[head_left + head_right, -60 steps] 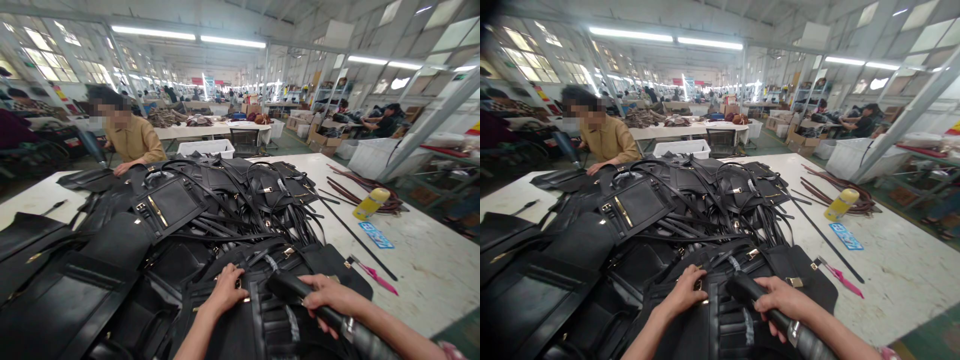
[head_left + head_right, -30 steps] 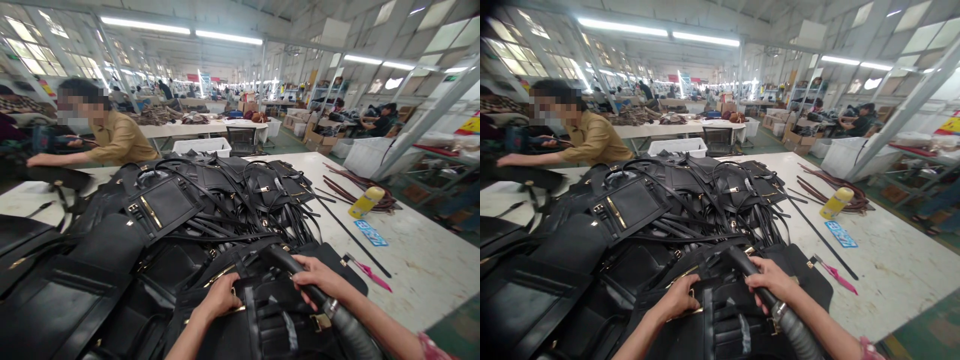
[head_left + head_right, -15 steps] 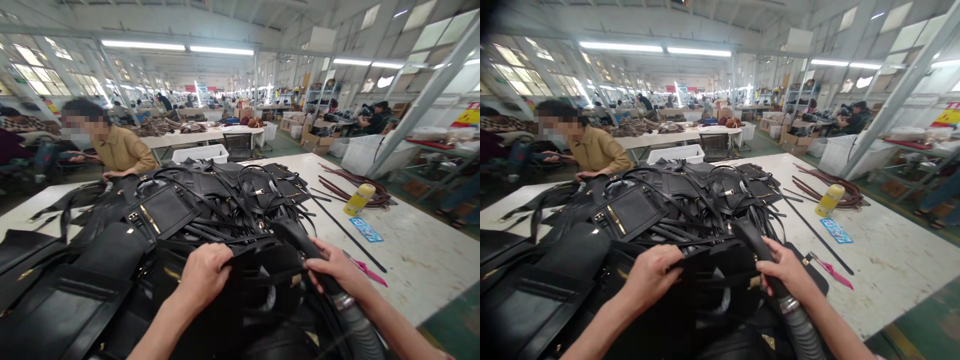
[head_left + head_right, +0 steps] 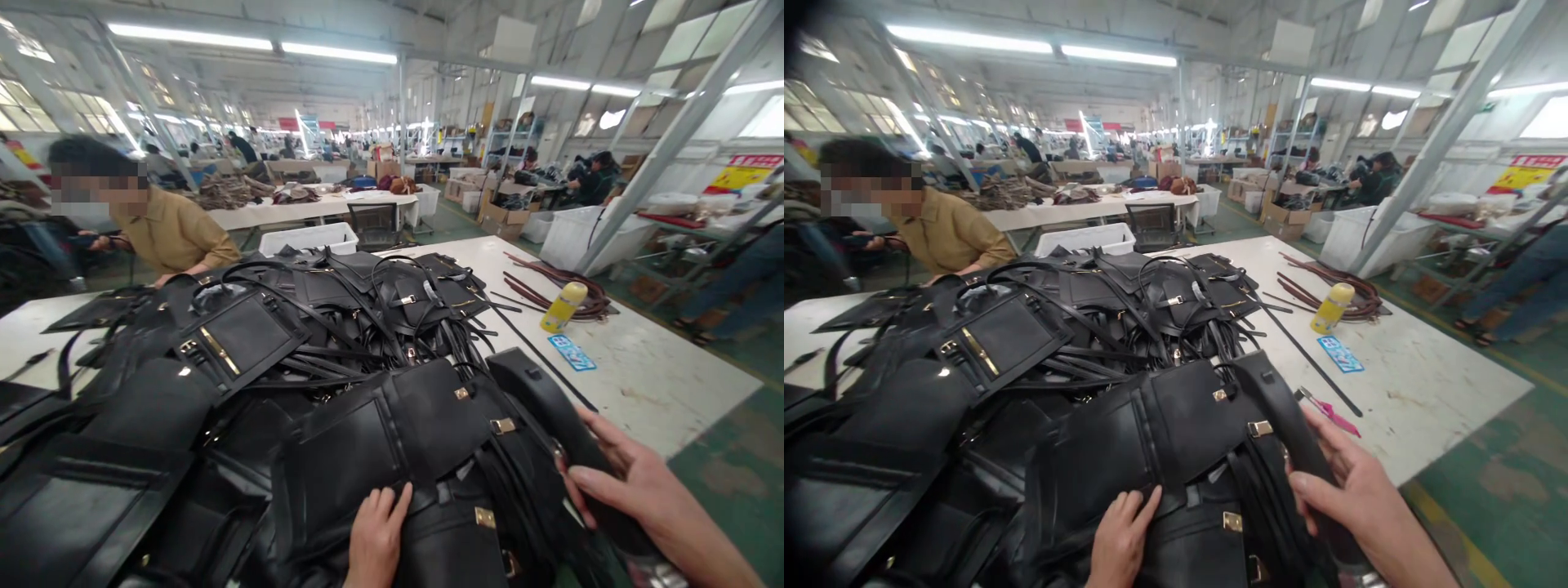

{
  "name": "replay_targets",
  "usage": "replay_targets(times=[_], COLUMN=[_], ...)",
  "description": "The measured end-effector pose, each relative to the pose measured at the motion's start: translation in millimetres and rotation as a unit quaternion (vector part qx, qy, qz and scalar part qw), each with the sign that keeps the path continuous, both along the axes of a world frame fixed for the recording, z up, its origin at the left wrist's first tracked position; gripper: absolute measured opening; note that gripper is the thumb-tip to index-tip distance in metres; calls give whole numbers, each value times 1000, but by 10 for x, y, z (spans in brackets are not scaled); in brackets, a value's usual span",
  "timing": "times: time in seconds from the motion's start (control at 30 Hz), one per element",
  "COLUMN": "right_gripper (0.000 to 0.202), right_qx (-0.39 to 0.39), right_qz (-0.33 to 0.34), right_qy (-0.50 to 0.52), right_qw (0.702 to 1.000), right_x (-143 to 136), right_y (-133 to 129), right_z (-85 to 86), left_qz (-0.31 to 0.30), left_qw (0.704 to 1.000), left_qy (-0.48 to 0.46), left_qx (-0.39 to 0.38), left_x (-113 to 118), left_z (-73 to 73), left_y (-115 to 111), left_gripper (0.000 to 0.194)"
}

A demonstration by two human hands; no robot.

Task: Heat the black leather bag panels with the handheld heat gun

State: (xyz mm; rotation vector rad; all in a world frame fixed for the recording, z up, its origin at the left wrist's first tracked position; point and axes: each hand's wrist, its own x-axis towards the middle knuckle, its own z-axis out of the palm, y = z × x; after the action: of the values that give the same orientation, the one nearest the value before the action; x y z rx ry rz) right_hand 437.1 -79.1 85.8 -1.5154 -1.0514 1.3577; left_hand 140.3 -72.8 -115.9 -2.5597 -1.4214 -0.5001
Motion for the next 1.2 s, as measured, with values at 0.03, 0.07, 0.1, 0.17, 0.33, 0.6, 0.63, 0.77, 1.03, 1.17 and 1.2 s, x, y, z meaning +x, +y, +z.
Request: replay_targets(times=[0.03, 0.07, 0.1, 0.17, 0.33, 0.6, 0.63, 0.77, 1.03, 1.17, 1.2], right_gripper=[83, 84, 85, 83, 78, 72, 72, 72, 69, 68, 68], right_qx=[-18, -39, -66, -122, -183, -138, -142, -148, -56, -125, -147], right_qz=[13, 29, 50, 97, 214, 258, 258, 265, 261, 357, 385], right_qy=[1, 1, 0, -5, -1, -14, -21, -42, -23, 46, 66], right_qw=[1000, 999, 997, 988, 960, 956, 956, 952, 963, 924, 909], right_x=[-52, -104, -155, -254, -480, -804, -861, -1155, -1537, -1641, -1696], right_y=[-46, -89, -130, -201, -268, -172, -135, 139, 539, 415, 382], right_z=[-60, -121, -181, -295, -517, -874, -914, -1039, -741, -607, -620], left_qz=[24, 41, 51, 44, 43, 18, 17, 28, 210, 507, 493], left_qw=[999, 998, 996, 993, 987, 998, 998, 996, 922, 608, 538], left_qy=[-12, -24, -39, -74, -102, -51, -47, -64, -317, -574, -632], left_qx=[-17, -38, -56, -84, -116, -32, -27, -58, -79, -210, -262], left_x=[3, 4, 3, 4, 31, -7, -5, 67, -541, -1136, -1209], left_z=[-59, -65, -35, 64, 115, -96, -101, -82, -15, -10, -18], left_y=[-52, -90, -116, -148, -249, -391, -397, -433, -726, -759, -751], left_gripper=[44, 45, 46, 44, 43, 41, 42, 43, 39, 52, 54])
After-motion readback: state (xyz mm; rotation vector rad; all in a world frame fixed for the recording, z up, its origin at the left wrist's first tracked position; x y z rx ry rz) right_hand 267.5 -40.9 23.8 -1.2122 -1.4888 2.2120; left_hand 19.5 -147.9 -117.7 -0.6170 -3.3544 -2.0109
